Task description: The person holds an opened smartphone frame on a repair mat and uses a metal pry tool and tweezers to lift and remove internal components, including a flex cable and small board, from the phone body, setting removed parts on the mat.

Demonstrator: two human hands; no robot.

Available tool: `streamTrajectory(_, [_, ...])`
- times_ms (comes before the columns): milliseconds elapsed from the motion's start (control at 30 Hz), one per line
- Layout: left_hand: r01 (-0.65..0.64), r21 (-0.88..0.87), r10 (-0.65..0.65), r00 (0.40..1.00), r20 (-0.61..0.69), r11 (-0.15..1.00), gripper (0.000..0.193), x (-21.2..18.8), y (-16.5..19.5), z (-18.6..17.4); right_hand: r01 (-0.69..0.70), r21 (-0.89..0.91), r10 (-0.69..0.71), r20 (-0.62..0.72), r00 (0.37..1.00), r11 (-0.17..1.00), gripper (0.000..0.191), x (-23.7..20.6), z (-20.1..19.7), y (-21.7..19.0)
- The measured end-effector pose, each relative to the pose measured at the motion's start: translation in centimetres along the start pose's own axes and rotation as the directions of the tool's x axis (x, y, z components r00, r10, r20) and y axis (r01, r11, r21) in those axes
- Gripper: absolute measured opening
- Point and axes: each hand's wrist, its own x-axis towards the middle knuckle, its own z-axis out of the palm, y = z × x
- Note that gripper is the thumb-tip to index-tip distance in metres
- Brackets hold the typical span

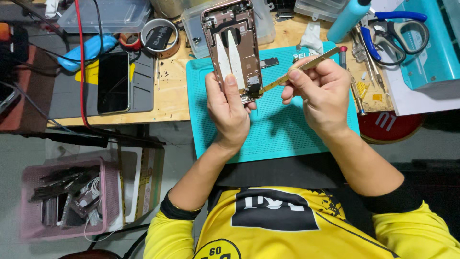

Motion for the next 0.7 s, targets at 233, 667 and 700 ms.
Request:
streamTrajectory(233, [0.008, -0.020, -0.009, 1.000, -0.018, 1.000, 0.021, 0.4, 0.1, -0.2, -0.003, 0.098, 0.003, 0.000, 1.000, 0.995, 0.009, 0.2, -0.1, 0.6])
streamTrajectory(667, [0.036, -0.199, -0.032, 0.999, 0.025, 0.979, 0.023, 0.7, -0.2, -0.5, 0.165, -0.079, -0.166, -0.003, 0.986, 0.983, 0.009, -1.2, 0.8, -0.5])
streamTrajectory(700, [0.065, -0.250, -0.058, 0.998, 0.036, 0.966, 0.023, 0.8, -0.3, -0.5, 0.257, -0.175, -0.254, 0.042, 0.966, 0.950, 0.005, -1.7, 1.1, -0.7])
